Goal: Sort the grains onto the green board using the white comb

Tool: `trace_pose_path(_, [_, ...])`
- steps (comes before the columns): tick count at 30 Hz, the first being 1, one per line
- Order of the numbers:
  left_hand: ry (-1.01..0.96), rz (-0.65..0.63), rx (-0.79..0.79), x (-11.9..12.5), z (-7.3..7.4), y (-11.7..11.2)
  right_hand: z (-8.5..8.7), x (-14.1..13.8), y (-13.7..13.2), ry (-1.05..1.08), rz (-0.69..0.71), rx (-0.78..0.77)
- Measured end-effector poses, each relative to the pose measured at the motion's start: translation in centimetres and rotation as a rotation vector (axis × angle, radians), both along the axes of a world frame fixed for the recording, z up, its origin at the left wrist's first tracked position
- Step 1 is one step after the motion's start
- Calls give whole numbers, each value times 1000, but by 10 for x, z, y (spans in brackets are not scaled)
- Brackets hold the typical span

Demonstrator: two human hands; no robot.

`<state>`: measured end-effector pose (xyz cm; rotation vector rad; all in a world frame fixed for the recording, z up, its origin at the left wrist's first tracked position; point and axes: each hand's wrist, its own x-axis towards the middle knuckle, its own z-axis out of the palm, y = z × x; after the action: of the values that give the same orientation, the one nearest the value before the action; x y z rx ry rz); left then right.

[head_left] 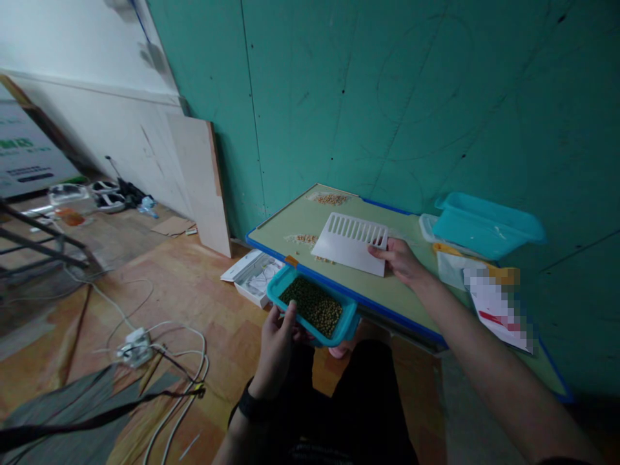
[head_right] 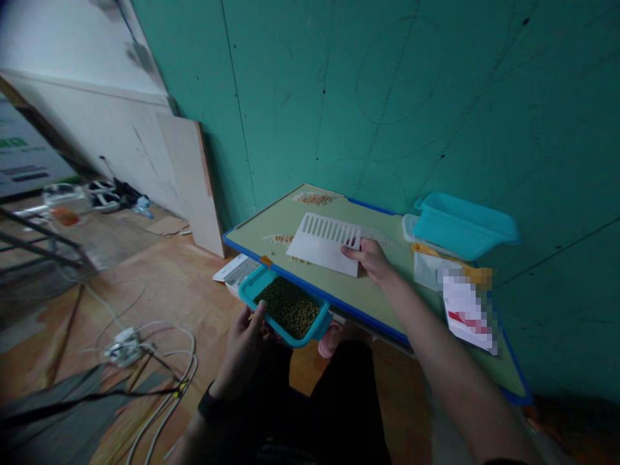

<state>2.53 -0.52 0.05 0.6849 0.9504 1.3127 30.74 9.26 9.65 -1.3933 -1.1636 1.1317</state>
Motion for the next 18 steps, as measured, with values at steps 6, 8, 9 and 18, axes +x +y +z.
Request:
trace_pose_path(6, [37, 1, -15, -1, 2, -1, 1, -3, -3, 9, 50, 18])
trace_pose_path(8, [38, 1, -25, -1, 1, -1, 0, -2, -4, 8, 57, 16])
trace_pose_path(9, [37, 0, -28, -1, 1, -1, -1, -2, -5, 8, 61, 14])
trace_pose_path(18, [27, -11, -8, -1, 3, -2, 8, -6, -10, 22, 24, 61])
